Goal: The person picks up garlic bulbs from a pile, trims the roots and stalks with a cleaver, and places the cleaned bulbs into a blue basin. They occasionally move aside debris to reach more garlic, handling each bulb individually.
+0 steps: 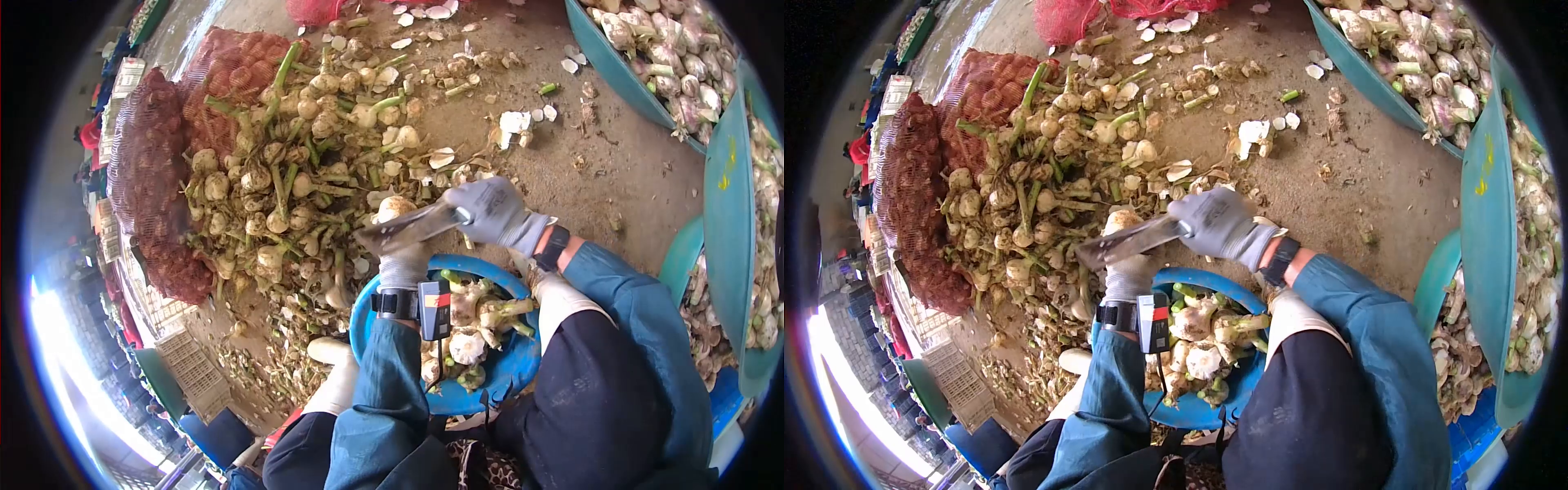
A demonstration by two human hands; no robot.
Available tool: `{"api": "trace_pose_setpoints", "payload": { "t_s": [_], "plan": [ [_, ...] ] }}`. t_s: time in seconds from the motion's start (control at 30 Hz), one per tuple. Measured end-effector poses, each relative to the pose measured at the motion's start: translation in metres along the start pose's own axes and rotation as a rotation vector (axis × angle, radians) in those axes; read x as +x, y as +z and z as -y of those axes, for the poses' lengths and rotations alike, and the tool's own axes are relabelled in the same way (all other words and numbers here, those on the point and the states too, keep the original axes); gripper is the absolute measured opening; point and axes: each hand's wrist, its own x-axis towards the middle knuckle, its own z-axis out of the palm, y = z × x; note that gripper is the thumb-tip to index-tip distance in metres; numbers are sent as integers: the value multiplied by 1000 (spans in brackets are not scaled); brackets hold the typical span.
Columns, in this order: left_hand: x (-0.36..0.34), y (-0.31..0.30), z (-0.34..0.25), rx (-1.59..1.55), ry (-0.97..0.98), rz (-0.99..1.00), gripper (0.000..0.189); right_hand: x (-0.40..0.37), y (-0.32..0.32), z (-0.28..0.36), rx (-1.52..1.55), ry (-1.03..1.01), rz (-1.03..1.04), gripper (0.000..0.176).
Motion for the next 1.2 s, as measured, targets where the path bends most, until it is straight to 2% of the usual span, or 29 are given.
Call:
{"api": "trace_pose_setpoints", "payload": {
  "t_s": [0.07, 0.1, 0.17, 0.2, 0.27, 0.3, 0.4, 0.43, 0.47, 0.53, 0.57, 0.6, 0.63, 0.67, 0.7, 0.73, 0.8, 0.83, 0.87, 0.9, 0.93, 0.97, 1.0, 1.03, 1.07, 1.17, 1.2],
  "plan": [
    [1, 19, 36, -759, -371, -46, 23, 5, 4, 9, -17, -33, 17, 17],
    [1, 22, 52, -758, -371, -48, 23, 7, 6, 11, -38, -63, 36, 18],
    [2, 26, 65, -147, -1, 33, 24, 7, 10, 13, -56, -29, 50, 18],
    [3, 24, 39, -147, -1, 33, 24, 7, 12, 13, -74, 6, 63, 17],
    [8, 18, -36, -1714, -791, -480, 26, 6, 16, 6, -72, 25, 80, 17],
    [3, 12, -33, -1889, -660, -226, 27, 4, 16, 2, -71, 45, 98, 17],
    [1, 19, -31, -1851, -617, -192, 30, 3, 15, -9, -31, 44, 110, 19],
    [0, 19, -33, -1829, -595, -183, 31, 1, 19, -14, -8, 22, 0, 19],
    [1, 20, -35, -1833, -584, -194, 31, 0, 21, -17, -6, 8, 3, 19],
    [0, 18, -50, -1717, -646, -269, 29, -5, 22, -17, -56, 40, -6, 16],
    [-2, 15, -55, -1868, -745, -356, 19, -5, 22, -20, -23, 47, 50, 17],
    [-8, 8, -39, -1917, -496, -1, 13, -4, 31, -35, -68, 125, 129, 17],
    [-17, -4, -63, -1032, -295, -81, 11, -2, 20, -43, -37, 504, 248, 22],
    [-23, -18, -89, -143, -77, -134, 9, -12, 29, -73, -144, 704, 292, 26],
    [-33, -32, -69, -801, -232, 97, 11, -24, 22, -82, -43, 827, 192, 24],
    [-36, -38, -89, -1646, -592, 192, 24, -33, 23, -93, -64, 829, 181, 24],
    [-47, -64, -98, -779, -546, 536, 33, -34, 12, -93, -53, 766, 131, 25],
    [-40, -83, -124, -193, -120, 577, 35, -35, 12, -94, 35, 789, 133, 27],
    [-36, -101, -100, 42, -25, 321, 36, -41, 16, -91, 128, 828, 146, 29],
    [-23, -123, -86, 345, 292, 2, 46, -37, 13, -88, 177, 853, 206, 30],
    [-11, -153, -49, 372, 269, -238, 53, -36, 12, -83, 185, 852, 205, 30],
    [-9, -173, -56, 1035, -122, -449, 59, -31, 10, -75, 158, 883, 224, 30],
    [-6, -189, -39, 1300, -372, -441, 64, -27, 9, -69, 130, 912, 242, 30],
    [0, -204, -8, 1221, -557, -355, 68, -25, 9, -64, 236, 930, 262, 31],
    [-7, -206, 6, 1192, -348, -391, 67, -24, 10, -63, 236, 922, 257, 31],
    [-19, -207, 0, 1202, -325, -387, 64, -25, 19, -64, 224, 894, 334, 34],
    [-23, -204, -6, 1209, -439, -355, 60, -28, 21, -64, 227, 891, 335, 34]
  ]
}}
